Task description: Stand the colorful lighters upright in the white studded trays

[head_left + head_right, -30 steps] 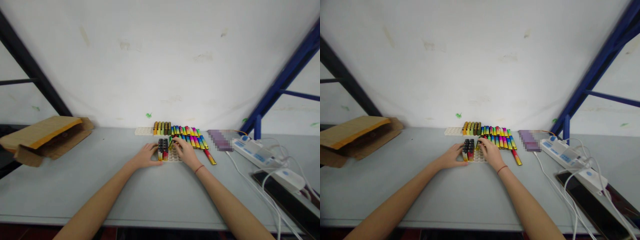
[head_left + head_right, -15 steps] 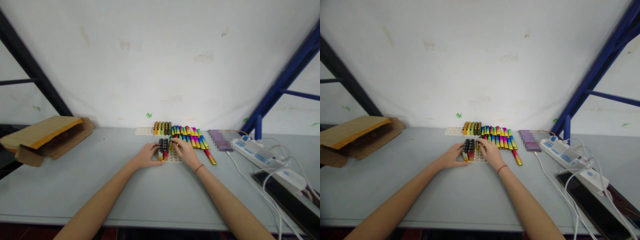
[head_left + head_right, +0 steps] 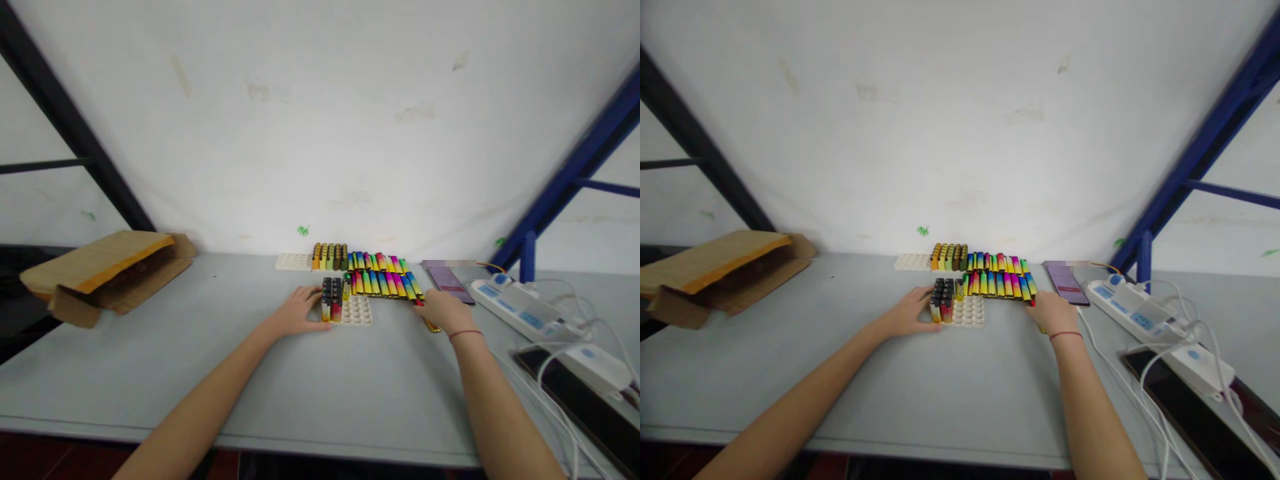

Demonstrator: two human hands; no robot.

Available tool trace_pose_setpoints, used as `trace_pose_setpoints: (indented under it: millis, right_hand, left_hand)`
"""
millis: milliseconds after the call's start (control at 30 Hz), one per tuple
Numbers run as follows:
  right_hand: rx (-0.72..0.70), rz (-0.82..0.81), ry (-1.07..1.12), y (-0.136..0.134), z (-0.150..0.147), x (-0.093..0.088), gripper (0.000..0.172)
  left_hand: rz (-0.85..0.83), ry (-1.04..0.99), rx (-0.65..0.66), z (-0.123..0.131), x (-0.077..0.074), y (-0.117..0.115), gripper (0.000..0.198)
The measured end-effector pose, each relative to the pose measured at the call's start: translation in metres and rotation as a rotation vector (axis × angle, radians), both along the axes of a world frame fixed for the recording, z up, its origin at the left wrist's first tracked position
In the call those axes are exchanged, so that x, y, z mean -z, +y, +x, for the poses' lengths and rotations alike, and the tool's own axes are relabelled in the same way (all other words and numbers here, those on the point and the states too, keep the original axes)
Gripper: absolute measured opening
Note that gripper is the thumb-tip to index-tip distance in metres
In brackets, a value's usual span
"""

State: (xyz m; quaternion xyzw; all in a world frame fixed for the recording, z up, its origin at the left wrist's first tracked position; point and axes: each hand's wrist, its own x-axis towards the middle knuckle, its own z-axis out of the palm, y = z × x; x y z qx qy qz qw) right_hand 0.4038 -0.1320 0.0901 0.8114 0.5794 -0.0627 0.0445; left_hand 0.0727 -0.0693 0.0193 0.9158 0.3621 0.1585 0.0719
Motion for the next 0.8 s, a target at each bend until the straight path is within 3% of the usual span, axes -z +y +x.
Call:
trace_pose_setpoints:
  millis: [133, 233, 333, 400, 533, 700, 800]
  right_hand:
    - [-0.092, -0.070, 0.021, 0.008, 0.012, 0.013, 0.035]
    - [-0.222, -0.121, 0.131, 0.009, 0.016, 0.010, 0.026]
    - [-0.376, -0.036, 0.411, 0.006, 0.016, 0.001, 0.017]
    - [-0.459, 0.077, 0.630, 0.005, 0.012, -0.001, 0.022]
    - [-0.477, 0.127, 0.921, 0.006, -0.007, 0.006, 0.027]
    - [-0.556, 0.256, 0.911, 0.011, -0.036, 0.020, 0.026]
    - [-0.546, 0.374, 0.870, 0.012, -0.050, 0.023, 0.038]
  left_hand:
    - [0.002, 0.000, -0.004, 0.000, 0.000, 0.000, 0.082]
    - [0.006, -0.007, 0.001, 0.000, 0.001, 0.000, 0.081]
    - [0.002, -0.014, 0.000, 0.001, 0.001, 0.000, 0.081]
    - [-0.004, -0.014, -0.001, 0.001, -0.001, 0.000, 0.080]
    - [-0.013, -0.013, 0.004, 0.000, -0.002, -0.001, 0.080]
    - [-0.003, -0.022, -0.001, 0.000, 0.000, 0.000, 0.079]
    - [-0.003, -0.013, -0.002, 0.000, -0.001, 0.000, 0.080]
